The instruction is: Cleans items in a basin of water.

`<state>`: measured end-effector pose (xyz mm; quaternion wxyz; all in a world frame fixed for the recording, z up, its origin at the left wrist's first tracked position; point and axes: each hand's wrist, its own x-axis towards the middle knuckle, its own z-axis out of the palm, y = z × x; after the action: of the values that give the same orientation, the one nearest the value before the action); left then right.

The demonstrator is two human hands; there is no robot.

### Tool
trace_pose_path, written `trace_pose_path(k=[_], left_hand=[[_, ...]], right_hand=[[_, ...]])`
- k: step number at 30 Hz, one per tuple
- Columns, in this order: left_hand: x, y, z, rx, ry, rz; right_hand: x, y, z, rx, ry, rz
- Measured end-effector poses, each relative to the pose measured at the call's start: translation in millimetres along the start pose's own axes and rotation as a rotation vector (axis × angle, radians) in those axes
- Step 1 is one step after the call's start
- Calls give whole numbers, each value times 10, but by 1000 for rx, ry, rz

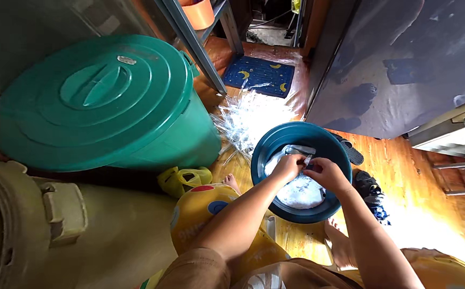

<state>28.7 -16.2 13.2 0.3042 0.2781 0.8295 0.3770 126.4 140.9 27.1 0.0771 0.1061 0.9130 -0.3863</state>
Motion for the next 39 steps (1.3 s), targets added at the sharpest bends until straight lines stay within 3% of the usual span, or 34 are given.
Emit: trace_pose_path(k=[8, 11, 18, 22, 28, 33, 36, 39], left_hand=[[-15, -11, -11, -93, 33, -3], [-9, -1, -10, -109, 48, -38], [-19, 51, -20, -89, 83, -25], [-9, 9, 9, -70, 68, 19], [-27, -9, 2, -144, 46, -67], [-21, -21, -13, 111, -75, -121], [-25, -14, -12, 138, 56, -92], [-14, 9, -19, 99, 149, 75]], right_hand=[[101, -321, -103, 129, 458, -40], [106, -306, -155, 143, 553, 1], [137, -165, 20, 267, 391, -4], [154, -213, 87, 215, 429, -34], [60, -322, -65, 171, 566, -192], [37, -273, -83, 68, 541, -262], [61, -171, -66, -8, 445, -247], [59, -121, -42, -18, 408, -245]])
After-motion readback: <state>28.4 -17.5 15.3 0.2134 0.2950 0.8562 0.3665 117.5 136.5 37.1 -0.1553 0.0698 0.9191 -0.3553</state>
